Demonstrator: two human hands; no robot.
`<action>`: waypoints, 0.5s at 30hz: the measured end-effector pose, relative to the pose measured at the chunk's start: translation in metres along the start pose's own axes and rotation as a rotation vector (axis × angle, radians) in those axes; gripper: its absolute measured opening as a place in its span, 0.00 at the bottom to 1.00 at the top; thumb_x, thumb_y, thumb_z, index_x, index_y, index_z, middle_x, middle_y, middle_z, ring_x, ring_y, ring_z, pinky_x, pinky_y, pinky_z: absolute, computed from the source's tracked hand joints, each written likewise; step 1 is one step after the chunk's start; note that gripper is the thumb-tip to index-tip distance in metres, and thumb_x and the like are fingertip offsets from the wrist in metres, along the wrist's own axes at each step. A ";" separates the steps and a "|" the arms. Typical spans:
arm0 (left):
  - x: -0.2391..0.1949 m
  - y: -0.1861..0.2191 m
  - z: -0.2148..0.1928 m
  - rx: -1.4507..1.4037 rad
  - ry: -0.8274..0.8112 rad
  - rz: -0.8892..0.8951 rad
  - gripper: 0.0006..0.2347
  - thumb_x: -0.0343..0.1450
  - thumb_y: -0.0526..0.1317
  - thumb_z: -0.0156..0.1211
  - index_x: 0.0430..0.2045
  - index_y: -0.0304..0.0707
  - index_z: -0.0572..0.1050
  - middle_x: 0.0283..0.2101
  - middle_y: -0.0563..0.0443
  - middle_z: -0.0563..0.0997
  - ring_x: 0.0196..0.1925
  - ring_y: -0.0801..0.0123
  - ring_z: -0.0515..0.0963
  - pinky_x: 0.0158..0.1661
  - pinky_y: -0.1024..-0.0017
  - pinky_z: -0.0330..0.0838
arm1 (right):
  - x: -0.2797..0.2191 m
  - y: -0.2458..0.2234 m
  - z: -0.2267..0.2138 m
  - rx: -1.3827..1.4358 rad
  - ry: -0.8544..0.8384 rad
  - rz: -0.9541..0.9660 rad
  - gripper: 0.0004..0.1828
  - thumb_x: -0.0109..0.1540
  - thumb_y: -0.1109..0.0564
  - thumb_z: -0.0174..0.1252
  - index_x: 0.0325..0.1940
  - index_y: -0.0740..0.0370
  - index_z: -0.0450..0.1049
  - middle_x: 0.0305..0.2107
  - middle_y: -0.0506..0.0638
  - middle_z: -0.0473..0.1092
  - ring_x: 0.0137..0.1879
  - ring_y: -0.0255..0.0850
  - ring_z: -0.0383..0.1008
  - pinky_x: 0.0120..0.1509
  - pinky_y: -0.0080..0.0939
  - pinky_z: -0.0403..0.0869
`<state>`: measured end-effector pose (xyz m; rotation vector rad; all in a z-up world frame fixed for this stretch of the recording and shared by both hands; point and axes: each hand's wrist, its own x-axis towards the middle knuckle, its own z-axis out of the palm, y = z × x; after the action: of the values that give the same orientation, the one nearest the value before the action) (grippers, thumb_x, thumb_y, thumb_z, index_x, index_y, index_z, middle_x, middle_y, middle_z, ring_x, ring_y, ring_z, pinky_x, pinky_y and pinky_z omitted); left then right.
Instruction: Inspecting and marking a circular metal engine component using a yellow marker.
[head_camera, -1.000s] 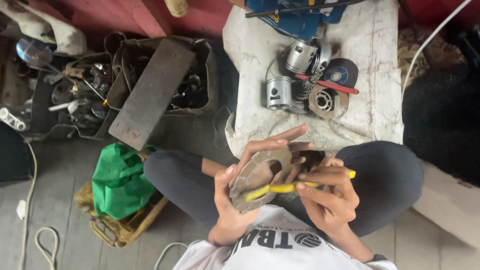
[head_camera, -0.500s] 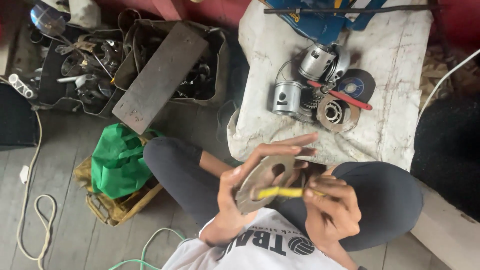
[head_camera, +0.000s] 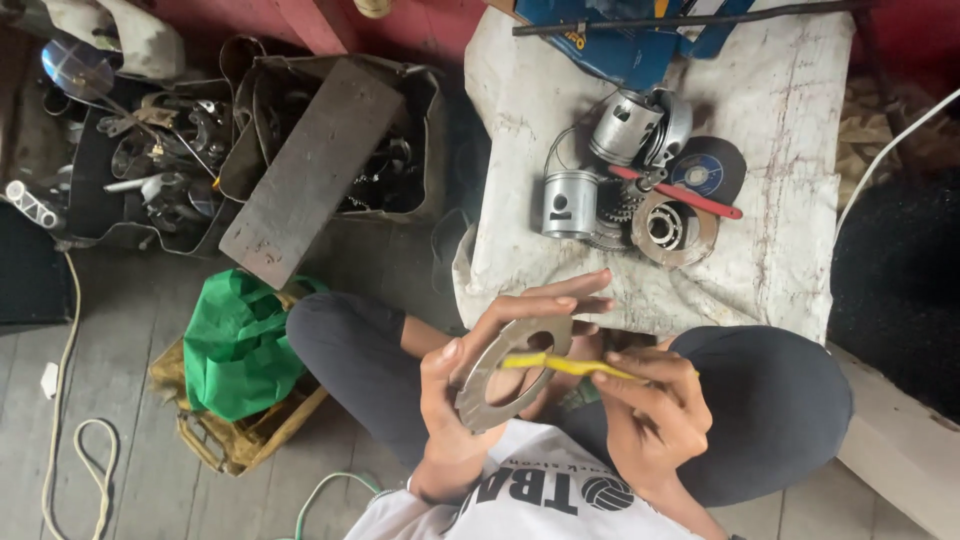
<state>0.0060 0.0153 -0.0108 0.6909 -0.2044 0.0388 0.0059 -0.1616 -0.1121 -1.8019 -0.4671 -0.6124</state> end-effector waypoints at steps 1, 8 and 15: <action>0.001 -0.001 -0.002 -0.011 0.010 0.014 0.25 0.81 0.54 0.34 0.58 0.29 0.70 0.69 0.19 0.63 0.74 0.36 0.65 0.73 0.41 0.59 | 0.002 -0.001 0.001 -0.014 -0.012 0.028 0.10 0.59 0.73 0.66 0.36 0.61 0.78 0.34 0.56 0.70 0.42 0.46 0.80 0.49 0.42 0.83; 0.003 -0.004 -0.007 -0.123 0.029 -0.026 0.24 0.81 0.54 0.36 0.59 0.30 0.69 0.72 0.21 0.60 0.72 0.40 0.66 0.72 0.47 0.59 | -0.003 0.008 0.004 0.158 0.052 -0.089 0.06 0.58 0.69 0.64 0.33 0.62 0.76 0.36 0.59 0.69 0.35 0.47 0.75 0.43 0.44 0.79; 0.004 -0.013 -0.012 -0.144 -0.058 -0.120 0.25 0.82 0.54 0.36 0.63 0.30 0.66 0.74 0.20 0.59 0.48 0.58 0.60 0.65 0.55 0.62 | -0.005 0.011 0.000 -0.038 0.047 0.007 0.08 0.60 0.72 0.65 0.38 0.64 0.77 0.37 0.56 0.68 0.42 0.49 0.79 0.48 0.45 0.77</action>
<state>0.0134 0.0133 -0.0274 0.5604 -0.2188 -0.1099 0.0081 -0.1653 -0.1230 -1.8207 -0.4189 -0.6613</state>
